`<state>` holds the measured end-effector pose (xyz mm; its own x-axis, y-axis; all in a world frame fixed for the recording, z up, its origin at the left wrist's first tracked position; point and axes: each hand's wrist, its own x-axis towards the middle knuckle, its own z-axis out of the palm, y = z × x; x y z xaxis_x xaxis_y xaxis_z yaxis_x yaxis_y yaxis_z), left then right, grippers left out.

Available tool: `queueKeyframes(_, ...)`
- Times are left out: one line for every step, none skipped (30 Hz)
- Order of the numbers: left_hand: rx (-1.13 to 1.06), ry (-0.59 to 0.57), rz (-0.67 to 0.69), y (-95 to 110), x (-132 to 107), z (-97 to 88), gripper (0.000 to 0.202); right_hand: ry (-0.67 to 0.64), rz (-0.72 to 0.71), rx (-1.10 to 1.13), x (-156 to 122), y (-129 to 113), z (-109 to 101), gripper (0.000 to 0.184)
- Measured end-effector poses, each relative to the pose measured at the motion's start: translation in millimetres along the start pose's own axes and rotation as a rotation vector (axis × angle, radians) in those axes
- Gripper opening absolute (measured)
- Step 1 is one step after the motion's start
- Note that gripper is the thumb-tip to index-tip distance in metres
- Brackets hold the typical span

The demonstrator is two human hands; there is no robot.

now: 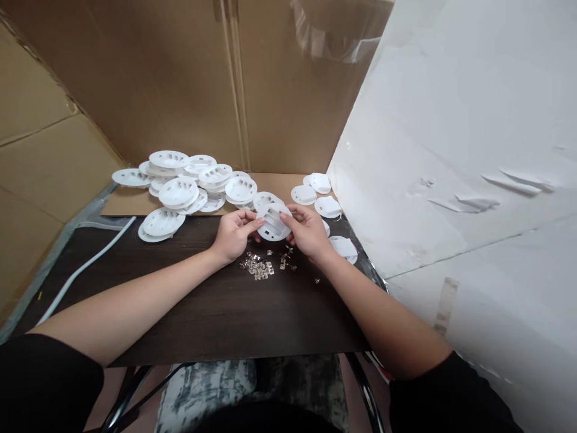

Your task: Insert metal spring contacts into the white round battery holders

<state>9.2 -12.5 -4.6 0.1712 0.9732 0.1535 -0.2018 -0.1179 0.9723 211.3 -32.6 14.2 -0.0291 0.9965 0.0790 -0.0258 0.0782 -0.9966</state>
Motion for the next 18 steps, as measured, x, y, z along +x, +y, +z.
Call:
queueKeyframes(0.009, -0.004, 0.003, 0.4, -0.4, 0.1, 0.033, 0.003, 0.000, -0.006, 0.3, 0.4, -0.4, 0.041)
queueKeyframes(0.018, -0.009, 0.007, 0.9, -0.9, 0.3, 0.033, 0.006, 0.001, -0.012, 0.5, 0.7, -0.8, 0.040)
queueKeyframes(0.025, -0.013, 0.010, 1.2, -1.4, 0.5, 0.032, 0.009, 0.001, -0.015, 0.7, 1.0, -1.1, 0.040)
queueKeyframes(0.027, -0.016, 0.011, 1.5, -1.7, 0.7, 0.032, 0.010, 0.000, -0.016, 0.7, 1.2, -1.3, 0.040)
queueKeyframes(0.028, -0.017, 0.011, 1.6, -1.9, 0.9, 0.032, 0.008, -0.004, -0.015, 0.7, 1.3, -1.3, 0.039)
queueKeyframes(0.028, -0.015, 0.010, 1.5, -1.9, 1.0, 0.033, 0.005, -0.008, -0.016, 0.6, 1.2, -1.2, 0.039)
queueKeyframes(0.028, -0.013, 0.009, 1.3, -1.7, 1.0, 0.033, 0.003, -0.013, -0.018, 0.4, 1.2, -1.0, 0.039)
queueKeyframes(0.030, -0.009, 0.008, 1.0, -1.4, 0.9, 0.033, 0.002, -0.019, -0.023, 0.2, 1.0, -0.7, 0.040)
queueKeyframes(0.031, -0.005, 0.006, 0.5, -1.0, 0.7, 0.033, 0.001, -0.023, -0.030, 0.0, 0.9, -0.3, 0.040)
queueKeyframes(0.033, -0.003, 0.003, -0.1, -0.6, 0.4, 0.033, 0.000, -0.026, -0.037, -0.2, 0.6, 0.1, 0.040)
queueKeyframes(0.036, -0.002, -0.001, -0.7, -0.2, 0.1, 0.033, -0.001, -0.027, -0.042, -0.5, 0.4, 0.4, 0.039)
queueKeyframes(0.039, 0.000, -0.004, -1.4, 0.1, -0.3, 0.033, -0.001, -0.027, -0.045, -0.7, 0.2, 0.7, 0.039)
queueKeyframes(0.041, 0.001, -0.005, -2.0, 0.4, -0.7, 0.034, -0.002, -0.027, -0.046, -0.8, -0.1, 1.0, 0.039)
queueKeyframes(0.044, 0.003, -0.003, -2.7, 0.5, -1.0, 0.034, -0.003, -0.026, -0.047, -0.9, -0.3, 1.1, 0.039)
queueKeyframes(0.047, 0.003, -0.001, -3.2, 0.7, -1.3, 0.035, -0.003, -0.026, -0.048, -0.9, -0.6, 1.1, 0.039)
queueKeyframes(0.049, 0.002, 0.003, -3.7, 0.8, -1.5, 0.036, -0.003, -0.025, -0.051, -0.9, -0.7, 1.1, 0.040)
queueKeyframes(0.051, 0.001, 0.005, -4.0, 0.9, -1.7, 0.037, -0.003, -0.025, -0.054, -0.8, -0.8, 1.0, 0.040)
queueKeyframes(0.051, -0.001, 0.006, -4.3, 1.0, -1.7, 0.037, -0.004, -0.023, -0.058, -0.7, -0.8, 0.9, 0.040)
